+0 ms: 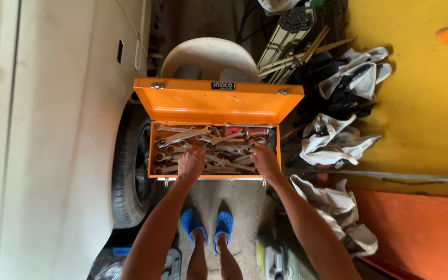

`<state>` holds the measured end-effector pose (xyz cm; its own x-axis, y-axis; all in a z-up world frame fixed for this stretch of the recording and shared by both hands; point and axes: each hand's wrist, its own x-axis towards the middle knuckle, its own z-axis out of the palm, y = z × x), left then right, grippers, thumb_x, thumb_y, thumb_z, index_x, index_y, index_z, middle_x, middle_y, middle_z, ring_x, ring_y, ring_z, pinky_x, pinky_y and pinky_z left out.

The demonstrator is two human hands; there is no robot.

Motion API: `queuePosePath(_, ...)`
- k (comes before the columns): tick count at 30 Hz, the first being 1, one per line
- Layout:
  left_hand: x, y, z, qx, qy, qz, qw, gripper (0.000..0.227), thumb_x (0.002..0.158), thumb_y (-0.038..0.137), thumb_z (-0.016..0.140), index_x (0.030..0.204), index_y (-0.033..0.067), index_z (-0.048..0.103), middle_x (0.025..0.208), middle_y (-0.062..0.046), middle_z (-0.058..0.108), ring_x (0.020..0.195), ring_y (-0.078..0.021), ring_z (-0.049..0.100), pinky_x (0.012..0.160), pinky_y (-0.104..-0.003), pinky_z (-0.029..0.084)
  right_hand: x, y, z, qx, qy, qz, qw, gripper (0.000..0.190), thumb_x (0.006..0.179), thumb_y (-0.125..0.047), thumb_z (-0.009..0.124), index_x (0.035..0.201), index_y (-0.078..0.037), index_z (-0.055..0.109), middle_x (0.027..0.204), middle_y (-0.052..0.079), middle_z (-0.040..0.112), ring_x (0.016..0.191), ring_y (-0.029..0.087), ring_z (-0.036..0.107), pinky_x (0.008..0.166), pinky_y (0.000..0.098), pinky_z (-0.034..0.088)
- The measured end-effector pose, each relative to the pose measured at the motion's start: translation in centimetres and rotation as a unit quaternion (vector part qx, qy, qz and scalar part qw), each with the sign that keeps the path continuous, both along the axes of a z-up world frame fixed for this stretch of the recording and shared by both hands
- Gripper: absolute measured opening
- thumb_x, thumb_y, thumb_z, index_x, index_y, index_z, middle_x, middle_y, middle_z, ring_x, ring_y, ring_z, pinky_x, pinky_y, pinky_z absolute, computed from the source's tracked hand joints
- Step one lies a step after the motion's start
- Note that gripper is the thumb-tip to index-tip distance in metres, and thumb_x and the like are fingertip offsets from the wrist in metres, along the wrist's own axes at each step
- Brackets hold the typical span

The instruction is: The person repeatedly takes wrenches from an orange toolbox and places them on the hood of a white car. The person arranges the wrenches in a line on the car hood.

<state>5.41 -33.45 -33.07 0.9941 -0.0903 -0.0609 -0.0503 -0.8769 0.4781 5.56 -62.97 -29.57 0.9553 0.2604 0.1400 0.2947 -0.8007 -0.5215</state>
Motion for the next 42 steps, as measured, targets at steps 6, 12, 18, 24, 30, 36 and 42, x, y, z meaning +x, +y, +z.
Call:
queuePosePath(6, 1.4, -0.9, -4.3, -0.070, 0.111, 0.123, 0.984, 0.020, 0.091, 0.026, 0.067, 0.104, 0.0137, 0.075, 0.109, -0.014, 0.073, 0.100, -0.0389, 0.070, 0.085, -0.051, 0.056, 4.0, 0.4, -4.7, -0.047, 0.087, 0.005, 0.995, 0.014, 0.089, -0.011, 0.071, 0.102, -0.004, 0.074, 0.101, 0.015, 0.070, 0.101, 0.035, 0.065, 0.092, 0.0470, 0.053)
queuePosePath(12, 2.9, 0.0, -8.9, -0.127, 0.185, 0.262, 0.939, 0.028, 0.091, 0.031, 0.068, 0.114, 0.0171, 0.074, 0.110, -0.018, 0.075, 0.106, -0.0403, 0.069, 0.089, -0.051, 0.055, 6.3, -1.2, -8.3, -0.132, 0.055, -0.094, 0.985, 0.028, 0.079, -0.007, 0.076, 0.107, -0.004, 0.075, 0.105, 0.019, 0.070, 0.099, 0.040, 0.064, 0.087, 0.0508, 0.050)
queuePosePath(18, 3.7, -0.3, -11.1, -0.167, 0.211, 0.303, 0.914, 0.036, 0.088, 0.035, 0.073, 0.118, 0.0160, 0.070, 0.107, -0.015, 0.075, 0.104, -0.0367, 0.070, 0.088, -0.050, 0.055, 7.1, -2.8, -10.7, -0.004, 0.195, -0.151, 0.969, 0.035, 0.089, -0.016, 0.075, 0.121, -0.002, 0.071, 0.111, 0.021, 0.071, 0.104, 0.037, 0.070, 0.094, 0.0455, 0.056)
queuePosePath(24, 3.7, -1.1, -12.4, -0.143, 0.199, 0.322, 0.915, 0.036, 0.087, 0.034, 0.077, 0.116, 0.0145, 0.068, 0.106, -0.017, 0.073, 0.105, -0.0372, 0.067, 0.088, -0.051, 0.054, 6.0, -2.2, -10.5, -0.099, 0.163, -0.124, 0.974, 0.043, 0.088, -0.014, 0.074, 0.130, -0.008, 0.065, 0.104, 0.021, 0.073, 0.103, 0.039, 0.064, 0.091, 0.0502, 0.052)
queuePosePath(30, 3.1, -0.8, -14.7, -0.176, 0.134, 0.298, 0.928, 0.032, 0.085, 0.028, 0.079, 0.110, 0.0098, 0.069, 0.091, -0.010, 0.077, 0.092, -0.0324, 0.067, 0.077, -0.048, 0.055, 4.9, -2.0, -9.7, -0.074, 0.103, -0.112, 0.986, 0.034, 0.094, -0.014, 0.067, 0.128, -0.010, 0.066, 0.100, 0.019, 0.072, 0.100, 0.039, 0.065, 0.089, 0.0526, 0.050)
queuePosePath(36, 2.4, -0.6, -16.1, -0.320, 0.154, 0.351, 0.866, 0.030, 0.088, 0.018, 0.076, 0.115, 0.0071, 0.071, 0.094, -0.008, 0.078, 0.071, -0.0171, 0.075, 0.066, -0.034, 0.059, 3.5, -2.0, -8.7, -0.074, 0.171, -0.152, 0.971, 0.033, 0.101, -0.016, 0.062, 0.134, -0.014, 0.064, 0.098, 0.016, 0.073, 0.091, 0.034, 0.071, 0.091, 0.0508, 0.047)
queuePosePath(42, 2.9, -0.4, -17.6, -0.393, 0.182, 0.383, 0.816, 0.032, 0.089, 0.012, 0.073, 0.120, 0.0042, 0.073, 0.098, -0.011, 0.079, 0.073, -0.0166, 0.076, 0.065, -0.027, 0.061, 2.1, -1.7, -7.9, -0.073, 0.111, -0.158, 0.978, 0.039, 0.095, -0.015, 0.066, 0.134, -0.013, 0.063, 0.114, 0.012, 0.075, 0.101, 0.033, 0.070, 0.091, 0.0514, 0.047)
